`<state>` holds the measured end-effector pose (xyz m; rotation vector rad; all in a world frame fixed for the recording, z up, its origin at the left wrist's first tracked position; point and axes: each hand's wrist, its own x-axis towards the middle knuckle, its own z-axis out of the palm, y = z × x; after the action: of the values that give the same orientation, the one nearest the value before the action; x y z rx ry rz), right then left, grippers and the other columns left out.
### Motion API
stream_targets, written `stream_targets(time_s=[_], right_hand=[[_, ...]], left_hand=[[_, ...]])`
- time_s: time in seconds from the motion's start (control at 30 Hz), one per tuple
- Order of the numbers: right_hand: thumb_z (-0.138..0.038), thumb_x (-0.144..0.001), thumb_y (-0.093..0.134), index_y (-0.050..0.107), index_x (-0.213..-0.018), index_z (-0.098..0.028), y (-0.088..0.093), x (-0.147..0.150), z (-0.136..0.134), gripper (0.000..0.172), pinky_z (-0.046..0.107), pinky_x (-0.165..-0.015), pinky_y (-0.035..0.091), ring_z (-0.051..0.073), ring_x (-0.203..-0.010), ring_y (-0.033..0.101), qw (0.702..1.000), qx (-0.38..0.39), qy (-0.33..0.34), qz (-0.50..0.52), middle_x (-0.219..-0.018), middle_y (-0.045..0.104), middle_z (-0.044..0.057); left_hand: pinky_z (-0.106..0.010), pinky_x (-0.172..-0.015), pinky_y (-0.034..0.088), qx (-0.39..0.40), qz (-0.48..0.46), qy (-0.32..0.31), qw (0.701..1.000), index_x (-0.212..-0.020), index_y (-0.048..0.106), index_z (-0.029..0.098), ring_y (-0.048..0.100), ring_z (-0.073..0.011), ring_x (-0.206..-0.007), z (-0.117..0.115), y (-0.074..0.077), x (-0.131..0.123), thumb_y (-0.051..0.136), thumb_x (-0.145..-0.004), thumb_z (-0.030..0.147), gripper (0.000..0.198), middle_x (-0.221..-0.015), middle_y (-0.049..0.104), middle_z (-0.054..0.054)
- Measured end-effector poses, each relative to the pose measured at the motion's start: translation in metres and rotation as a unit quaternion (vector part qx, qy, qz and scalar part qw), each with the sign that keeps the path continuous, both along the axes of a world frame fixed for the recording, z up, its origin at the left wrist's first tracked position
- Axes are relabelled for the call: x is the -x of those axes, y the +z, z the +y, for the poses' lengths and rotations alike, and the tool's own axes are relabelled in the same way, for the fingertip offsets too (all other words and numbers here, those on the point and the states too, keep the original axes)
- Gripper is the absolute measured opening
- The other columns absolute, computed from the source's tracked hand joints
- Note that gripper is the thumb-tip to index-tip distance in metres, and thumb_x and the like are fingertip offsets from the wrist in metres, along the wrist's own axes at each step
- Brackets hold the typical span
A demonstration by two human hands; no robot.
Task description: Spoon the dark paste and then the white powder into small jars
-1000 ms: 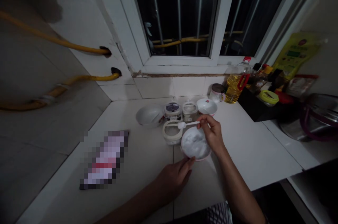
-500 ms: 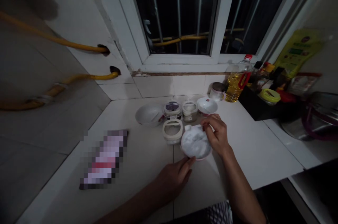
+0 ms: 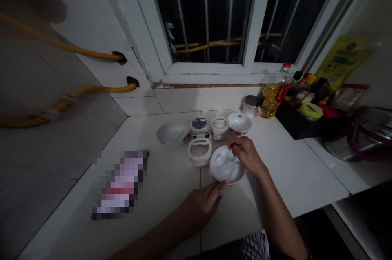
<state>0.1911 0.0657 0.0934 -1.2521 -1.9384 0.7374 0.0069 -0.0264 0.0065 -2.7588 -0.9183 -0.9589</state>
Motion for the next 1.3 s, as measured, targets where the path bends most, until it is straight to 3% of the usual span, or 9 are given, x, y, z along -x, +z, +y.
stream_targets(time_s=[0.3, 0.93, 1.13, 1.23, 1.3], right_hand=[[-0.026, -0.063, 0.05, 0.061, -0.061, -0.018, 0.002, -0.006, 0.007, 0.014, 0.026, -0.056, 0.034, 0.013, -0.05, 0.045, 0.978, 0.101, -0.058, 0.173, -0.045, 0.049, -0.004], [-0.023, -0.06, 0.053, 0.062, -0.057, -0.018, -0.003, -0.007, 0.013, 0.01, 0.028, -0.058, 0.037, 0.013, -0.049, 0.046, 0.95, 0.131, -0.097, 0.265, -0.044, 0.052, -0.002], [-0.03, -0.077, 0.056, 0.063, -0.075, -0.02, -0.004, 0.006, 0.001, 0.013, 0.03, -0.07, 0.043, 0.017, -0.061, 0.053, 0.962, 0.043, -0.071, 0.259, -0.056, 0.058, -0.001], [-0.03, -0.087, 0.05, 0.063, -0.085, -0.021, -0.005, 0.014, -0.006, 0.016, 0.034, -0.077, 0.043, 0.019, -0.075, 0.058, 0.983, -0.074, -0.037, 0.162, -0.071, 0.065, 0.003], [-0.023, -0.089, 0.046, 0.064, -0.089, -0.021, -0.006, 0.018, -0.009, 0.018, 0.037, -0.084, 0.042, 0.021, -0.083, 0.058, 0.983, -0.171, 0.032, 0.059, -0.08, 0.068, 0.005]], left_hand=[[-0.028, -0.061, 0.06, -0.003, 0.005, 0.003, 1.0, -0.128, 0.043, 0.003, 0.07, -0.0202, -0.08, 0.0, -0.006, 0.001, 0.031, -0.095, 0.011, 0.036, -0.1, 0.069, -0.018], [-0.027, -0.058, 0.059, 0.003, -0.006, 0.0, 1.0, -0.131, 0.041, 0.004, 0.07, -0.0191, -0.075, 0.0, -0.003, 0.0, 0.032, -0.093, 0.01, 0.04, -0.098, 0.069, -0.018], [-0.028, -0.057, 0.059, 0.006, 0.014, 0.017, 1.0, -0.129, 0.043, 0.005, 0.07, -0.0194, -0.075, 0.0, -0.005, -0.001, 0.031, -0.093, 0.011, 0.038, -0.1, 0.069, -0.017], [-0.028, -0.056, 0.059, 0.005, 0.021, 0.016, 1.0, -0.126, 0.045, 0.004, 0.07, -0.0194, -0.073, 0.0, -0.005, -0.002, 0.031, -0.093, 0.01, 0.036, -0.097, 0.069, -0.016], [-0.027, -0.055, 0.058, 0.007, 0.024, 0.019, 1.0, -0.125, 0.046, 0.004, 0.07, -0.0193, -0.073, 0.0, -0.004, -0.002, 0.032, -0.093, 0.01, 0.035, -0.097, 0.069, -0.016]])
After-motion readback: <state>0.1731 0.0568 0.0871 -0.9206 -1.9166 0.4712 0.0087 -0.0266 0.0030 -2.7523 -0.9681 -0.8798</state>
